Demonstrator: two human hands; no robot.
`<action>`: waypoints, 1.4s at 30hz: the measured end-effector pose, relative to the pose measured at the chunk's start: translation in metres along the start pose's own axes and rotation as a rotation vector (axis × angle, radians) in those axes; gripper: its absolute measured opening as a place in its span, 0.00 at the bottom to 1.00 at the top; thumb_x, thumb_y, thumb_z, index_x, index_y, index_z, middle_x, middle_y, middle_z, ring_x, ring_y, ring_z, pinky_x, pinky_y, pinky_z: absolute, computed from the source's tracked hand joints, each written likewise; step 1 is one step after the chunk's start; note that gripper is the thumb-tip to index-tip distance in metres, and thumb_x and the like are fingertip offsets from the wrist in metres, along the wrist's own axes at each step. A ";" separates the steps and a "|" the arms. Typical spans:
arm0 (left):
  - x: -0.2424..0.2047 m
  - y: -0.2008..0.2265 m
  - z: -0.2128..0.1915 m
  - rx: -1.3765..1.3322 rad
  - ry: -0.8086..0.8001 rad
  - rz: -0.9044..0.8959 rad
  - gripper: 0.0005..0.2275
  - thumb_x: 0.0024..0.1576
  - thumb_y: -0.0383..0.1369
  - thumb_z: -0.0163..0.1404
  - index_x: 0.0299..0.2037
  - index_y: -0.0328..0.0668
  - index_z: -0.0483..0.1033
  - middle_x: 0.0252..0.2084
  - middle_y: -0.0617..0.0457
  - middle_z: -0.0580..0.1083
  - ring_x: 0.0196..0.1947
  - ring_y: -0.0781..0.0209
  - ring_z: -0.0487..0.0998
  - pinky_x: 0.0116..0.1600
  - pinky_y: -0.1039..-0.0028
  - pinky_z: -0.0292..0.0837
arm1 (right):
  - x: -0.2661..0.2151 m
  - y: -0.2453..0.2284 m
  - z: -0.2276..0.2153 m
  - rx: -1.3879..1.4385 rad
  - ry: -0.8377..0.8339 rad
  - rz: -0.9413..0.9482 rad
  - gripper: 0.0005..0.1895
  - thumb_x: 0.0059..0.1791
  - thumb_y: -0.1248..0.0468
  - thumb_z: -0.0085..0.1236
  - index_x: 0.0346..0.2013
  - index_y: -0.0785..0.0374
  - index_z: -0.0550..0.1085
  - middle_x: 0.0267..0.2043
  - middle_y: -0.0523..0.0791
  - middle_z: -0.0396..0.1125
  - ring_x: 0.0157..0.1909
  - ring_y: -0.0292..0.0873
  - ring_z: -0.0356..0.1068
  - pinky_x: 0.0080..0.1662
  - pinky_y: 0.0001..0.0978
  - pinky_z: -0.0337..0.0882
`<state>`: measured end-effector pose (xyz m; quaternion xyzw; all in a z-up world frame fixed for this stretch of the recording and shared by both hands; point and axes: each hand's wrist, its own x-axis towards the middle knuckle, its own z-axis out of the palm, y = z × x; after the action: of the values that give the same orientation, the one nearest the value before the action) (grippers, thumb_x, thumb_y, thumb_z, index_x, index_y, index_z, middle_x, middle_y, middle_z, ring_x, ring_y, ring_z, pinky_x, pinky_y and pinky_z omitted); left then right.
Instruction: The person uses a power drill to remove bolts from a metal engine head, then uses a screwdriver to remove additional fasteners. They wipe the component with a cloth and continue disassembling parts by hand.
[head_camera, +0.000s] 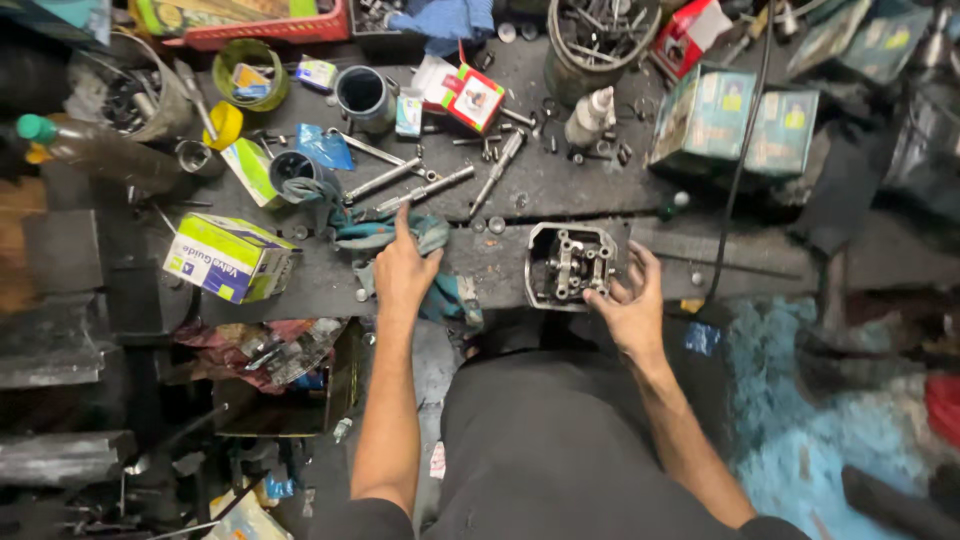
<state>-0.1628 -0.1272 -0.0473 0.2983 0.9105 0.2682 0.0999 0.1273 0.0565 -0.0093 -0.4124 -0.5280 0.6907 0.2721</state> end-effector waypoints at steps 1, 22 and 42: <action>0.002 0.002 0.004 0.022 0.065 0.006 0.34 0.47 0.40 0.63 0.65 0.45 0.65 0.30 0.40 0.79 0.31 0.35 0.80 0.37 0.49 0.73 | 0.009 -0.001 -0.005 -0.021 -0.010 0.012 0.51 0.37 0.83 0.62 0.70 0.58 0.51 0.78 0.56 0.42 0.71 0.57 0.59 0.61 0.45 0.72; -0.008 0.017 0.038 0.109 0.520 -0.042 0.10 0.51 0.40 0.60 0.39 0.49 0.82 0.30 0.42 0.79 0.31 0.38 0.80 0.39 0.53 0.75 | 0.104 -0.064 -0.024 -0.598 -0.370 -0.354 0.25 0.55 0.62 0.53 0.66 0.62 0.64 0.62 0.53 0.73 0.66 0.49 0.73 0.65 0.40 0.71; 0.016 -0.005 -0.007 -0.030 -0.087 -0.090 0.16 0.46 0.43 0.59 0.44 0.49 0.82 0.37 0.41 0.80 0.40 0.38 0.80 0.45 0.53 0.74 | 0.195 -0.047 0.015 -1.209 -0.129 -0.414 0.13 0.49 0.62 0.59 0.40 0.69 0.71 0.32 0.61 0.71 0.36 0.67 0.72 0.40 0.58 0.71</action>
<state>-0.1806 -0.1242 -0.0450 0.2667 0.9138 0.2639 0.1556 0.0117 0.2204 -0.0181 -0.3399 -0.9083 0.2277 0.0870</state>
